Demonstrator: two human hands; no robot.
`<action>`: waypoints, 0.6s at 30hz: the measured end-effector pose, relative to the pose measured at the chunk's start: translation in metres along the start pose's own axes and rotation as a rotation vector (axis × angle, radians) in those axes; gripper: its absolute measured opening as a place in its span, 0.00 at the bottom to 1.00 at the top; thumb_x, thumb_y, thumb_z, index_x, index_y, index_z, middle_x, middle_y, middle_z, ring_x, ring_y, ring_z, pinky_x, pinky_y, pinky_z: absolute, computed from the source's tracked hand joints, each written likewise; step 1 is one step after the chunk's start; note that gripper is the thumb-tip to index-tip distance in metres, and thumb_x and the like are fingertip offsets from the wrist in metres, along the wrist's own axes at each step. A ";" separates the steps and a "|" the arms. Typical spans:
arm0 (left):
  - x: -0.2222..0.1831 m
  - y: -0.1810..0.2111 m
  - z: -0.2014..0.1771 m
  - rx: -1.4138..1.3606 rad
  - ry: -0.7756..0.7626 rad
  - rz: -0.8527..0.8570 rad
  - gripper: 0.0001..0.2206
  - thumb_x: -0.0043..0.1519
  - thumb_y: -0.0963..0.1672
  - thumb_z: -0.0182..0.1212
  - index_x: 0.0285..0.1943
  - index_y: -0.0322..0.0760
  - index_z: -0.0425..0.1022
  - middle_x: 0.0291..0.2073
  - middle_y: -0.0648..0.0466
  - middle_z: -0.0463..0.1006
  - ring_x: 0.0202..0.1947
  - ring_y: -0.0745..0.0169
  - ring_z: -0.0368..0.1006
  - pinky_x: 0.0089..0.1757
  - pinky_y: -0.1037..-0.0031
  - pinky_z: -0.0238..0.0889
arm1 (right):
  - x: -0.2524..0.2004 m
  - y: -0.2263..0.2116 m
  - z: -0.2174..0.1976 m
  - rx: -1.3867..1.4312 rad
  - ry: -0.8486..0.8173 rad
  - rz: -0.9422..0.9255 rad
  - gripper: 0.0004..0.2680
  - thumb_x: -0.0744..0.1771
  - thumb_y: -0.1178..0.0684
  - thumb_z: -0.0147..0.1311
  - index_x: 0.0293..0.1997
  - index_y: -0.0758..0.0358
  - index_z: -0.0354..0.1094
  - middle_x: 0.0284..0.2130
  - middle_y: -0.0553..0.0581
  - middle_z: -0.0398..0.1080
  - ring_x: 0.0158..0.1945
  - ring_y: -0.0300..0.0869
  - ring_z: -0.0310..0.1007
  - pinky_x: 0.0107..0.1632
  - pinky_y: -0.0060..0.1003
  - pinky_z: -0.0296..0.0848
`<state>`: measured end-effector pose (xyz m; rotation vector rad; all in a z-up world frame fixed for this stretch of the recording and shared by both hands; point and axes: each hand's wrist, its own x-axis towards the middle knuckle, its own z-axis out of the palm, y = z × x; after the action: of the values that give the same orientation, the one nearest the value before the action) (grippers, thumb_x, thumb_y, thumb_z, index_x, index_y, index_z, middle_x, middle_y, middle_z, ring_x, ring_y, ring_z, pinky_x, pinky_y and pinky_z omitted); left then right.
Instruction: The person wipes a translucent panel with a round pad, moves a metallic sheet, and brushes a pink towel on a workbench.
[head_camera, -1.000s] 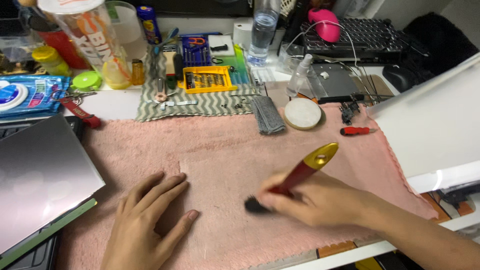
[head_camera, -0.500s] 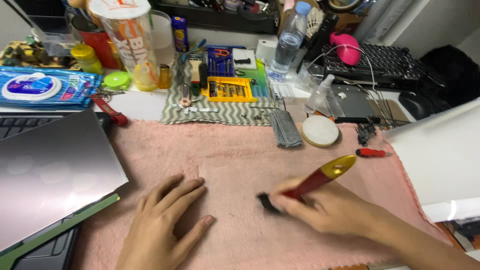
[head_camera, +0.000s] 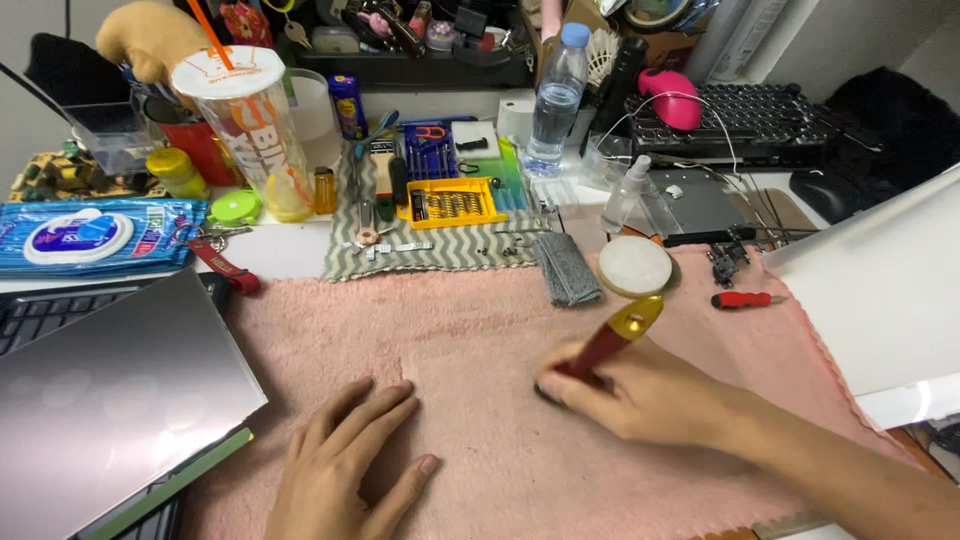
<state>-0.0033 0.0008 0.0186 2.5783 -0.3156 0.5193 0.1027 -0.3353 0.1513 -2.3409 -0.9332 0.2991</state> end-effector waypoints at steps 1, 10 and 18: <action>0.000 0.001 0.000 -0.006 0.013 0.000 0.30 0.59 0.61 0.75 0.71 0.63 0.84 0.74 0.75 0.81 0.77 0.58 0.70 0.61 0.53 0.65 | -0.004 -0.001 -0.003 -0.007 -0.096 0.055 0.11 0.75 0.42 0.52 0.46 0.51 0.82 0.37 0.46 0.85 0.34 0.39 0.77 0.41 0.36 0.74; -0.001 -0.003 0.003 -0.010 0.010 -0.002 0.31 0.58 0.61 0.76 0.72 0.65 0.84 0.75 0.77 0.81 0.77 0.60 0.70 0.60 0.55 0.66 | 0.008 0.032 -0.015 -0.100 0.069 0.215 0.14 0.74 0.44 0.53 0.46 0.58 0.87 0.59 0.68 0.80 0.59 0.50 0.65 0.62 0.48 0.60; -0.003 -0.008 0.008 0.014 0.073 0.042 0.33 0.56 0.61 0.78 0.73 0.64 0.83 0.74 0.76 0.82 0.77 0.61 0.71 0.63 0.56 0.66 | 0.013 0.019 0.003 0.116 -0.040 0.182 0.11 0.75 0.46 0.54 0.42 0.51 0.84 0.29 0.48 0.81 0.25 0.35 0.70 0.29 0.29 0.65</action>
<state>-0.0009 0.0037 0.0079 2.5635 -0.3432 0.6311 0.1212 -0.3364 0.1374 -2.3227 -0.7020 0.4620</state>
